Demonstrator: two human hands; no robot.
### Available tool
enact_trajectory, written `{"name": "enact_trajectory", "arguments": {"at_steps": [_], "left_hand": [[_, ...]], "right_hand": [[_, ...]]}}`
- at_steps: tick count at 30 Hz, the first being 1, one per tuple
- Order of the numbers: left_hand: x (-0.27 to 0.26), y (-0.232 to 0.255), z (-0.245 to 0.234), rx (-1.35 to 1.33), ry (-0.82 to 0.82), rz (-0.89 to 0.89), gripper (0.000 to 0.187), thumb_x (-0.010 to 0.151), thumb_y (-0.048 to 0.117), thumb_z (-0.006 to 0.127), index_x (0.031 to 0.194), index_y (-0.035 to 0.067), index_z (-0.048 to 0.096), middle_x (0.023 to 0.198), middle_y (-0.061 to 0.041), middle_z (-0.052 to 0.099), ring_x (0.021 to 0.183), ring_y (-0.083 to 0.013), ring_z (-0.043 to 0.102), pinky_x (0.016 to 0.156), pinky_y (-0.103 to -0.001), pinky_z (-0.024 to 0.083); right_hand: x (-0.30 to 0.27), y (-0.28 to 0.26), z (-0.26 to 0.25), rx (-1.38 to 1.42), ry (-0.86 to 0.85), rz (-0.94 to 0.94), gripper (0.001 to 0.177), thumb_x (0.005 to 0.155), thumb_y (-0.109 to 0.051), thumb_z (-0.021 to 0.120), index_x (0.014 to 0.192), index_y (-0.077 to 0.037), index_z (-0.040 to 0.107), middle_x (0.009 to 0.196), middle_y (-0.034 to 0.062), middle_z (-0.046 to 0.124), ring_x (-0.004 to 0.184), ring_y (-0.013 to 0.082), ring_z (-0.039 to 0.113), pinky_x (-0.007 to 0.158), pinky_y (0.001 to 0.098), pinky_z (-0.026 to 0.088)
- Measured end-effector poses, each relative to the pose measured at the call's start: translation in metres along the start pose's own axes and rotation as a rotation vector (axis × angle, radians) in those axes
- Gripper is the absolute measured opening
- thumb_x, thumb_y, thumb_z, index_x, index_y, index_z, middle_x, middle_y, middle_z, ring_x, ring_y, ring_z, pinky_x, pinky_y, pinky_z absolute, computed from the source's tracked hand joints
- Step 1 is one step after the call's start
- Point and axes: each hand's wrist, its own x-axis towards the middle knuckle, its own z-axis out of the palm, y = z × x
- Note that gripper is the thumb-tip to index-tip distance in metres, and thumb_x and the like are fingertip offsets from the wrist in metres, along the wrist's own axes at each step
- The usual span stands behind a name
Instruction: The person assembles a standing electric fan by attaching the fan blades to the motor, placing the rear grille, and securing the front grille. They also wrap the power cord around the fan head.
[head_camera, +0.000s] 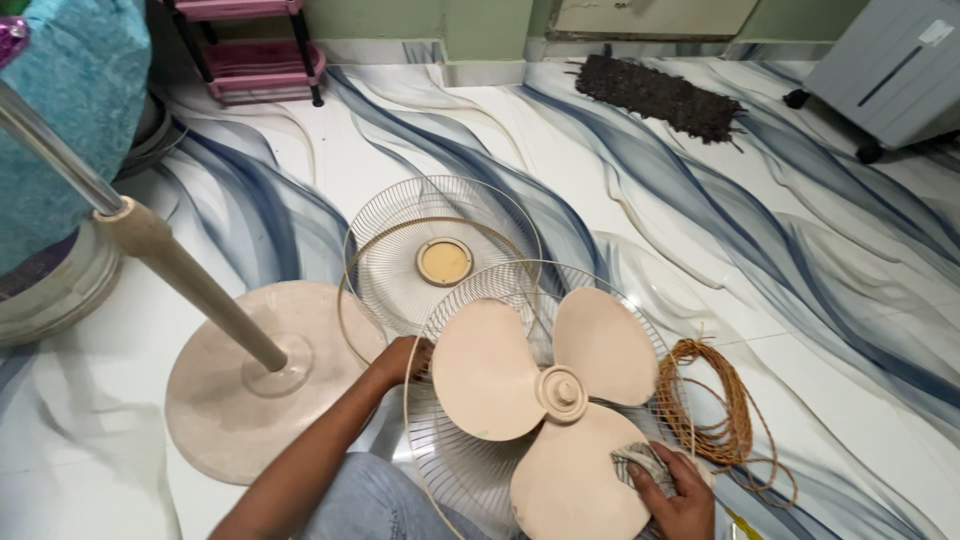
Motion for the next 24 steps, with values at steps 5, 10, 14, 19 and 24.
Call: {"name": "enact_trajectory", "arguments": {"at_steps": [5, 10, 14, 19, 24], "left_hand": [[-0.005, -0.026, -0.029, -0.830, 0.146, -0.733, 0.083, 0.098, 0.068, 0.049, 0.115, -0.012, 0.056, 0.091, -0.030, 0.070, 0.073, -0.0401, 0.071, 0.059, -0.046, 0.061], [0.016, -0.030, -0.026, -1.019, 0.313, -0.708, 0.066, 0.097, 0.047, 0.060, 0.124, -0.013, 0.054, 0.102, -0.034, 0.070, 0.070, -0.0397, 0.073, 0.057, -0.047, 0.063], [0.041, -0.020, -0.010, -1.022, 0.537, -0.618, 0.045, 0.093, 0.006, 0.054, 0.135, -0.007, 0.043, 0.101, -0.032, 0.069, 0.070, -0.0398, 0.073, 0.054, -0.048, 0.063], [0.036, -0.025, -0.034, -1.213, 0.663, -0.471, 0.049, 0.092, -0.003, 0.043, 0.140, 0.004, 0.033, 0.095, -0.027, 0.065, 0.068, -0.0367, 0.070, 0.053, -0.045, 0.060], [-0.001, 0.001, -0.081, -1.139, 0.714, -0.168, 0.033, 0.098, 0.000, 0.042, 0.131, -0.002, 0.043, 0.096, -0.024, 0.072, 0.068, -0.0309, 0.072, 0.054, -0.040, 0.056]], "right_hand": [[-0.002, 0.004, 0.000, 0.092, -0.001, 0.050, 0.045, 0.077, -0.010, 0.083, 0.117, 0.006, 0.073, 0.104, 0.0152, 0.076, 0.095, 0.0187, 0.072, 0.087, 0.0308, 0.055], [-0.004, 0.007, 0.002, 0.053, 0.008, 0.093, 0.045, 0.074, -0.007, 0.083, 0.115, 0.007, 0.073, 0.100, 0.0154, 0.077, 0.092, 0.0197, 0.073, 0.084, 0.0310, 0.056], [-0.004, 0.012, 0.000, 0.037, 0.007, 0.125, 0.045, 0.072, -0.005, 0.084, 0.114, 0.008, 0.072, 0.097, 0.0155, 0.078, 0.091, 0.0202, 0.074, 0.083, 0.0310, 0.056], [-0.003, 0.011, 0.000, 0.015, -0.002, 0.102, 0.046, 0.072, -0.008, 0.085, 0.114, 0.006, 0.073, 0.096, 0.0141, 0.078, 0.091, 0.0194, 0.074, 0.084, 0.0305, 0.056], [-0.006, -0.001, 0.002, 0.054, -0.007, 0.014, 0.046, 0.073, -0.010, 0.085, 0.115, 0.003, 0.073, 0.101, 0.0125, 0.077, 0.094, 0.0203, 0.073, 0.086, 0.0302, 0.055]]}}
